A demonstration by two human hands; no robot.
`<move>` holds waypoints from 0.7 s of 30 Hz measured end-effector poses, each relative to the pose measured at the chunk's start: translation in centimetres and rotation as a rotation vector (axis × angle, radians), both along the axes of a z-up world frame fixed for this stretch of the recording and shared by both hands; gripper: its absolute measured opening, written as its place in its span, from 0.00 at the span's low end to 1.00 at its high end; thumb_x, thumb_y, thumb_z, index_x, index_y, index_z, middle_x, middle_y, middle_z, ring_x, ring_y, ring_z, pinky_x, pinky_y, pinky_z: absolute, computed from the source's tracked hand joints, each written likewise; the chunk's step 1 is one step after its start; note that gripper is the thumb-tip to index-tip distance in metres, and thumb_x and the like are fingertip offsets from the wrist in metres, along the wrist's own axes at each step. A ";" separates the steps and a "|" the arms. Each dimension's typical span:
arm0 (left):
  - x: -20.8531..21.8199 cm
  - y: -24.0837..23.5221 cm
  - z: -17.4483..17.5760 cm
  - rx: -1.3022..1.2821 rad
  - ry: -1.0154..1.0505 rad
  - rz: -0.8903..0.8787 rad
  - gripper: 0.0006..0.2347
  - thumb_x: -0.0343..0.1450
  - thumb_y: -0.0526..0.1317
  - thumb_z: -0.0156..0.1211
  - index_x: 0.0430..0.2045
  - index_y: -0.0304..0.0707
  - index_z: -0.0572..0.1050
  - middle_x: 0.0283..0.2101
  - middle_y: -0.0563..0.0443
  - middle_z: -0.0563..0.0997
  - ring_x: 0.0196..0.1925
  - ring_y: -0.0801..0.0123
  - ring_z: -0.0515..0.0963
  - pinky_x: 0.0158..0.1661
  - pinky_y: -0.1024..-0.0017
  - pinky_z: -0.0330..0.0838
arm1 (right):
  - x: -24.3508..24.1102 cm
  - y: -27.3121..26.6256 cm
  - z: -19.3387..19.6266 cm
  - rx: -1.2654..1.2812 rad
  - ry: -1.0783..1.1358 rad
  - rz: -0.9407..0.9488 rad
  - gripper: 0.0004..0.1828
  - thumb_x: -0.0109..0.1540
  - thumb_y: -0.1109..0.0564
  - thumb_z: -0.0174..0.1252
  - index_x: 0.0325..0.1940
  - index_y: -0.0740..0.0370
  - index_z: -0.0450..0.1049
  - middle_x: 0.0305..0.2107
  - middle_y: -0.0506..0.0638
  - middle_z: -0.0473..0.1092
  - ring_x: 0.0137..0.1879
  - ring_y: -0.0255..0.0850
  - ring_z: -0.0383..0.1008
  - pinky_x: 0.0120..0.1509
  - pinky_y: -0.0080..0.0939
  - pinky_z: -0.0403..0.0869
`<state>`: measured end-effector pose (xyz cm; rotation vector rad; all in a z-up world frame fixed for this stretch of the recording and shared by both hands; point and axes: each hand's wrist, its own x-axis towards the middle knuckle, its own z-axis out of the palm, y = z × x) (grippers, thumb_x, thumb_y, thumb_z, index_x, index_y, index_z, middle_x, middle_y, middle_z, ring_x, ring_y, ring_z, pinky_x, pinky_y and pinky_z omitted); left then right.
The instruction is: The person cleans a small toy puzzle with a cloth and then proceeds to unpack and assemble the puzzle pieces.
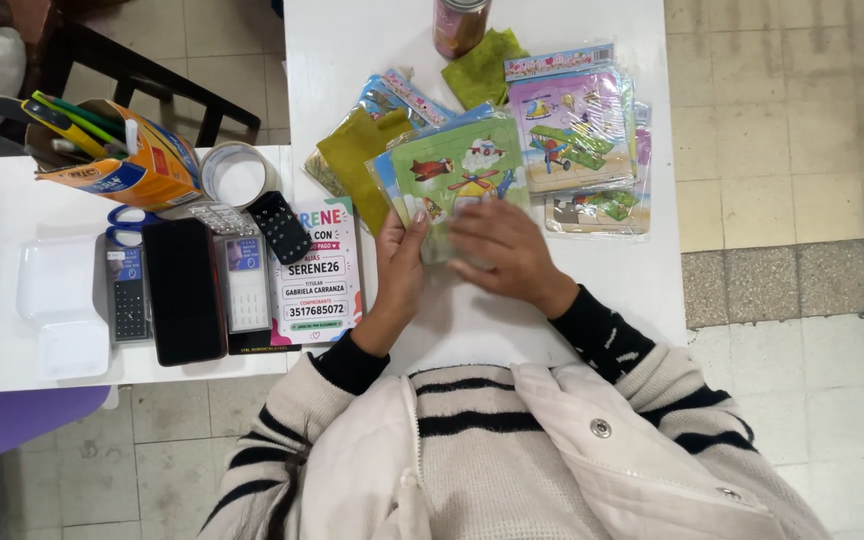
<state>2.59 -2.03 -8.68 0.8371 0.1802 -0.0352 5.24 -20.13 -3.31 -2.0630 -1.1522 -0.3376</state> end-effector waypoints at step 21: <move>0.4 0.6 -2.1 0.175 0.061 0.101 0.14 0.81 0.45 0.52 0.50 0.32 0.76 0.44 0.55 0.82 0.44 0.82 0.75 0.49 0.79 0.69 | 1.9 -3.8 -5.2 0.712 0.842 -0.399 0.17 0.72 0.59 0.57 0.64 0.70 0.72 0.46 0.47 0.76 0.49 0.28 0.74 0.55 0.28 0.75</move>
